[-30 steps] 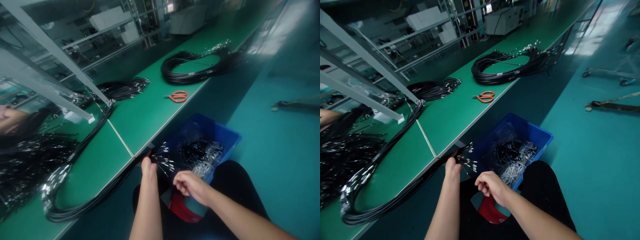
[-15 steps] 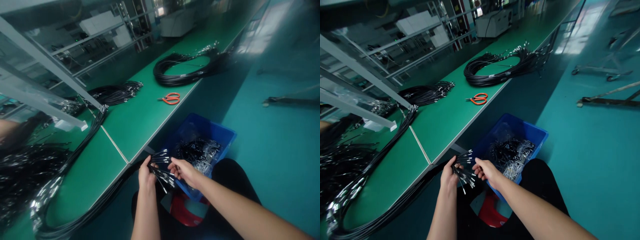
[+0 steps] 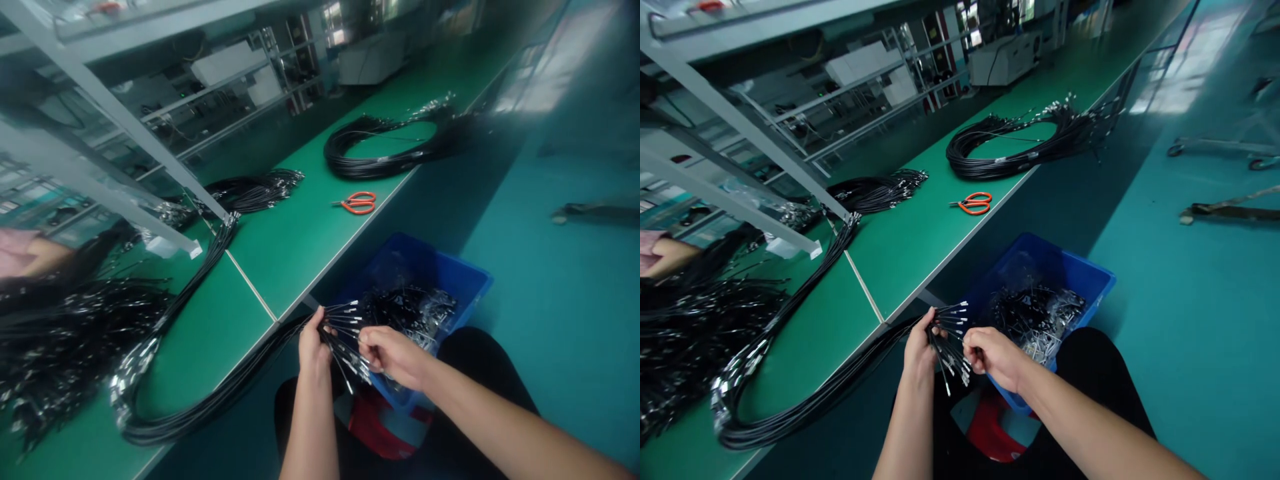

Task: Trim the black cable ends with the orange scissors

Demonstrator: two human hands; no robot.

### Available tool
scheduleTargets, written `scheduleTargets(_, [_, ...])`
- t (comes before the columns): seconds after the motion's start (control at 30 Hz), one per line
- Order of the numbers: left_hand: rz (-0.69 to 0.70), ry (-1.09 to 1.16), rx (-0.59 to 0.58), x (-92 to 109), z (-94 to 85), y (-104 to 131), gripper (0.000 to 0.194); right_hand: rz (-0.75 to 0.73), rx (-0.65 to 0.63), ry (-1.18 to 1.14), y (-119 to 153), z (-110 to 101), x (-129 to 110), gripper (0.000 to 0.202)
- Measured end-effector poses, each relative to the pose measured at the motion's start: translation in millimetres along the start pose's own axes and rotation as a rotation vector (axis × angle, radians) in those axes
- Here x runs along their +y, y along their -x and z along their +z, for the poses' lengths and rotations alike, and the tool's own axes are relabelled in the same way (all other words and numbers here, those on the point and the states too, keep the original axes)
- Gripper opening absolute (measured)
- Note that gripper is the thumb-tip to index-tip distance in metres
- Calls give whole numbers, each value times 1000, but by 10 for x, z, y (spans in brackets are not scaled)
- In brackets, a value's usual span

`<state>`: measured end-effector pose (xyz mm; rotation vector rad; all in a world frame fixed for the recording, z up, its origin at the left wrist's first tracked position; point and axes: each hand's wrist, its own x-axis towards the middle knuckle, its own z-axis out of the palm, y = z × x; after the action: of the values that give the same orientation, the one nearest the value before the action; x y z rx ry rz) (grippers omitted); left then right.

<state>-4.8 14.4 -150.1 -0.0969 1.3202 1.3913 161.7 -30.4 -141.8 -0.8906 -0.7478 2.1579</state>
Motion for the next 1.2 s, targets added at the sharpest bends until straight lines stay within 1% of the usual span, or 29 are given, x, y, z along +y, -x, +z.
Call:
scheduleTargets(0.07, [-2, 4, 54, 72, -19, -52, 27, -48, 9, 18, 100, -51, -63, 32])
scheduleTargets(0.17, [15, 8, 109, 157, -56, -91, 28, -106, 99, 70, 161, -245, -141, 33])
scheduleTargets(0.23, [25, 4, 104, 163, -74, -66, 27, -95, 171, 121, 101, -369, -161, 28])
scheduleTargets(0.3, [27, -8, 82, 136, -79, -3, 25, -40, 203, 175, -21, -412, -153, 24])
scheduleTargets(0.37, [33, -19, 55, 94, -71, 73, 24, 42, 183, 218, -159, -355, -120, 24])
scheduleTargets(0.43, [43, -28, 32, 58, -57, 134, 24, 123, 138, 242, -275, -233, -71, 24])
scheduleTargets(0.53, [56, -37, 22, 42, -52, 156, 24, 180, 99, 251, -353, -80, 1, 22])
scheduleTargets(0.6, [63, -40, 33, 68, -66, 133, 25, 174, 111, 254, -329, -74, 26, 21])
scheduleTargets(0.7, [64, -46, 49, 136, -100, 102, 27, 149, 155, 262, -223, -187, 12, 22])
scheduleTargets(0.77, [55, -55, 37, 166, -119, 115, 26, 158, 178, 271, -174, -253, -14, 24])
scheduleTargets(0.83, [44, -66, 10, 169, -133, 156, 25, 185, 183, 280, -187, -246, -26, 25])
scheduleTargets(0.93, [39, -80, -20, 133, -153, 217, 22, 212, 166, 286, -302, -96, 6, 25])
scheduleTargets(1.03, [43, -85, -17, 77, -167, 211, 23, 175, 154, 295, -389, 106, 82, 23])
scheduleTargets(1.1, [43, -82, -4, 40, -170, 158, 24, 126, 152, 309, -360, 211, 134, 21])
scheduleTargets(1.2, [42, -60, 21, 14, -187, 33, 26, 41, 152, 349, -161, 281, 157, 22])
